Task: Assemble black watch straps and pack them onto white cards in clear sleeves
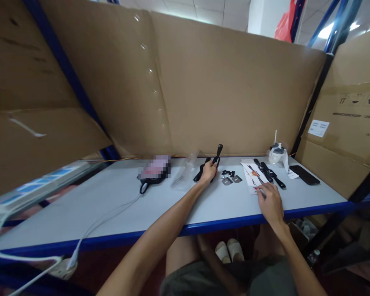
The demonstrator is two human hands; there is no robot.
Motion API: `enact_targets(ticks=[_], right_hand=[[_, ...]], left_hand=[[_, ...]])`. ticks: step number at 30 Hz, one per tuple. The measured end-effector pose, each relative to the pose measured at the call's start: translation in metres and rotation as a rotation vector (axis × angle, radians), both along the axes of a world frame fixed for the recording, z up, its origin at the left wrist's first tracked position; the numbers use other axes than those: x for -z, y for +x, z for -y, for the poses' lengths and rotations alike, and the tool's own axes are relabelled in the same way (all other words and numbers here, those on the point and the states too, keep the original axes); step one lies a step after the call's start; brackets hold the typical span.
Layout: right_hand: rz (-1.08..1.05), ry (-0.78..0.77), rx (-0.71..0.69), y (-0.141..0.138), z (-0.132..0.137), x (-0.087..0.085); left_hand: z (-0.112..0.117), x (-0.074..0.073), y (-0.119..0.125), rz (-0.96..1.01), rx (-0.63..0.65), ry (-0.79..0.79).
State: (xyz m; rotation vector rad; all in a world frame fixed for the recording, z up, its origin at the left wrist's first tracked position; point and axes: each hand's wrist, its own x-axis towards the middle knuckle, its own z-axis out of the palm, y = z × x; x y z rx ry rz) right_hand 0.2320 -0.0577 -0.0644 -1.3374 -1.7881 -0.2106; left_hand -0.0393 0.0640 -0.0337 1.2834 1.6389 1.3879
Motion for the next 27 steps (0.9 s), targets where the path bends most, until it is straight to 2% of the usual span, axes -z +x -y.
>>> enact_targets(ticks=[4,10,16,19,23,27], right_hand=[[0.025,-0.043,-0.075,-0.019,0.008,-0.008],[0.258,-0.259,-0.175,-0.069,0.013,-0.027],[0.454,-0.433,-0.191,-0.081,-0.003,-0.036],[0.456,-0.381,-0.164,-0.077,0.009,-0.032],[0.401,-0.23,-0.207,-0.066,0.048,-0.018],[0.322,-0.159,-0.25,-0.056,0.076,-0.006]], left_hand=[[-0.001,0.005,0.008,0.168,0.042,-0.013],[0.002,0.006,0.008,0.283,0.097,-0.016],[0.003,0.004,0.008,0.383,0.101,-0.033],[0.003,0.003,0.009,0.44,0.098,-0.045],[-0.001,0.002,0.009,0.522,0.086,-0.08],[-0.005,0.002,0.007,0.598,0.074,-0.09]])
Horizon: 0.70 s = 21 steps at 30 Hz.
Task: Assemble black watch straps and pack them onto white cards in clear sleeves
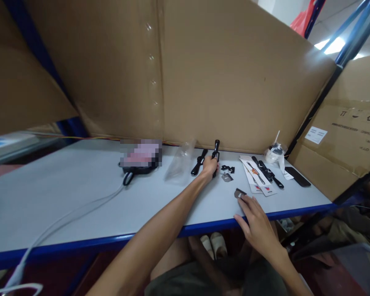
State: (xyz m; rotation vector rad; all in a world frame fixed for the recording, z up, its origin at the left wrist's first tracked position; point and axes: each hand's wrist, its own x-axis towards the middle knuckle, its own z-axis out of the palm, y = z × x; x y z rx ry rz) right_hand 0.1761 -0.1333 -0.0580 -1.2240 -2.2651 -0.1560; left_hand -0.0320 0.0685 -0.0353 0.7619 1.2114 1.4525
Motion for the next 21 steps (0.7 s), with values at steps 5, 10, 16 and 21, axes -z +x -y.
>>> enact_targets(ticks=[5,10,16,21], right_hand=[[-0.081,0.045,-0.014,0.004,0.003,0.008],[-0.128,0.118,-0.109,0.003,0.007,0.012],[-0.257,0.162,-0.182,-0.003,0.014,0.017],[-0.293,0.182,-0.18,-0.005,0.013,0.014]], left_hand=[[0.004,-0.007,-0.005,0.081,0.031,-0.001],[0.007,-0.013,-0.012,0.234,0.156,-0.017],[0.005,-0.009,-0.013,0.303,0.239,-0.011],[0.008,-0.007,-0.011,0.316,0.272,0.002]])
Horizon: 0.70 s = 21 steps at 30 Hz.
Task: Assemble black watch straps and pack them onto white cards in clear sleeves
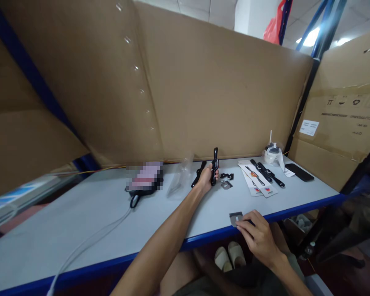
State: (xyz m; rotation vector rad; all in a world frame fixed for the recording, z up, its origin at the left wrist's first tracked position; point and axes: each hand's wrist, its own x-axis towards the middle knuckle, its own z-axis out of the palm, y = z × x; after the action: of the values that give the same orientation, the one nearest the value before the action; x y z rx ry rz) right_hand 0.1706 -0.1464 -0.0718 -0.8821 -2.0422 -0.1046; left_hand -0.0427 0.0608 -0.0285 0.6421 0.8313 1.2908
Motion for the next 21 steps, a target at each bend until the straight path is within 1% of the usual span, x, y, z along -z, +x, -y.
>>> enact_targets(ticks=[4,7,12,14,16,18,20,21], right_hand=[[0.071,-0.084,-0.017,0.001,-0.002,-0.006],[0.049,-0.096,-0.032,0.002,-0.003,-0.002],[-0.122,-0.071,-0.059,-0.001,0.002,0.011],[-0.241,-0.107,-0.05,-0.004,0.0,0.01],[-0.426,-0.237,-0.025,-0.008,-0.012,0.001],[-0.648,-0.475,-0.055,-0.014,-0.038,-0.018],[-0.861,-0.76,-0.216,-0.022,-0.08,-0.043],[-0.946,-0.864,-0.291,-0.027,-0.104,-0.055]], left_hand=[[0.002,-0.001,0.0,-0.052,0.024,-0.007],[0.003,-0.001,0.001,-0.066,0.038,0.004],[0.001,0.002,0.0,-0.063,0.039,0.0],[0.0,0.003,-0.001,-0.073,0.03,-0.004],[-0.001,0.003,0.0,-0.085,0.021,-0.002],[0.0,0.003,0.001,-0.082,0.019,0.007],[0.001,0.002,0.002,-0.057,0.014,0.012],[0.001,0.002,0.002,-0.045,0.009,0.008]])
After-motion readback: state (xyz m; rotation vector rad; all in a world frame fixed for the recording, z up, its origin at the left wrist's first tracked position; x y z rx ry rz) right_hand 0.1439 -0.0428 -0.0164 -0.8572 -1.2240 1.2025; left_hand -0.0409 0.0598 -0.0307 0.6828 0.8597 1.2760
